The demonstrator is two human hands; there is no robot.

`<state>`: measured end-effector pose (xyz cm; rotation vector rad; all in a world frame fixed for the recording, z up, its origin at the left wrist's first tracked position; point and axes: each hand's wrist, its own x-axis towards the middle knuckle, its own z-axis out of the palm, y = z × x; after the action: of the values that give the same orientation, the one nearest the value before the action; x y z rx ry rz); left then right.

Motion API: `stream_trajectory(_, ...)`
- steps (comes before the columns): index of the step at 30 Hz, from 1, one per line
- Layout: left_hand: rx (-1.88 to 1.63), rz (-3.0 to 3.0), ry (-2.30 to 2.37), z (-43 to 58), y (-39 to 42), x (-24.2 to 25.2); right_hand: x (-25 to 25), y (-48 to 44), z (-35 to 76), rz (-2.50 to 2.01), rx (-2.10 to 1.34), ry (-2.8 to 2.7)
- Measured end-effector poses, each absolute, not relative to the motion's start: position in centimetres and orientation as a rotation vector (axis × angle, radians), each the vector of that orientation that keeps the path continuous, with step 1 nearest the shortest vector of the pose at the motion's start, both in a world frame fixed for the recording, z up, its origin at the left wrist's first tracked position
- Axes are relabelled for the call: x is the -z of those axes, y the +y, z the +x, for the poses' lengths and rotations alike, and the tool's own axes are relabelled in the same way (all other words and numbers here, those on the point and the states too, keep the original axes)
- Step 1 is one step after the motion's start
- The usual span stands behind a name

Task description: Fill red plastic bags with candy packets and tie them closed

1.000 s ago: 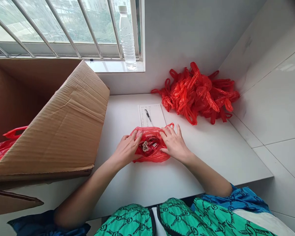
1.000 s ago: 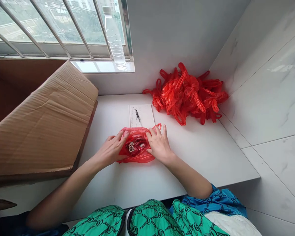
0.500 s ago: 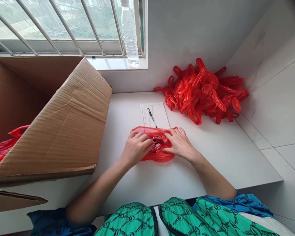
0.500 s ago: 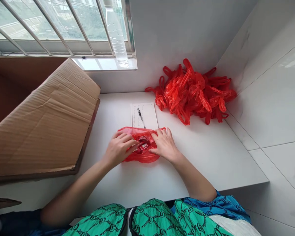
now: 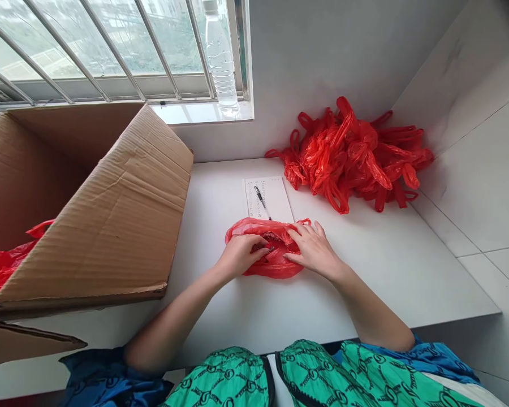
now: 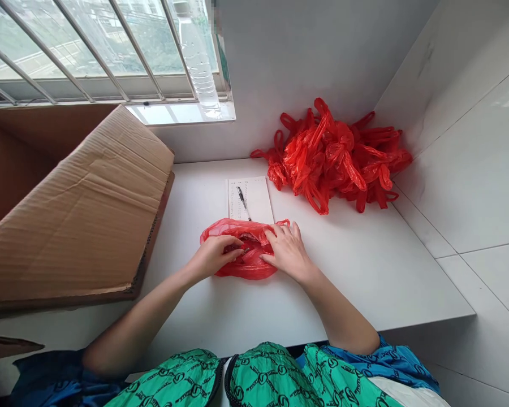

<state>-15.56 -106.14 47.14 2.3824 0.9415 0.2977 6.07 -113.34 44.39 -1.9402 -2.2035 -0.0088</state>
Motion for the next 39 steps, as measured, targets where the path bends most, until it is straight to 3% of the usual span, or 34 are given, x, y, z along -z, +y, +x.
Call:
stream_trajectory(5,-0.393,2.046,0.811,-17.7,-105.5,-48.3,-44.2,-113.4,6.1,-1.945,0.020,-2.221)
stream_trajectory(13,-0.341,2.295,0.816,-17.6,-106.0,-49.5,-44.3,-113.4,5.8,-1.961,0.052,-2.222)
stream_trajectory(19,-0.184,2.705,1.248,-17.8,-105.5,-48.2,-44.6,-113.3,5.6,-1.947,0.033,-2.163)
stream_trajectory(26,-0.052,2.749,1.178,-18.8,-104.9,-47.6,-44.9,-113.1,5.0,-1.973,0.143,-2.072)
stream_trajectory(39,-0.179,2.830,1.159,-15.4,-104.7,-46.6,-45.2,-112.6,5.0,-1.996,0.103,-1.929)
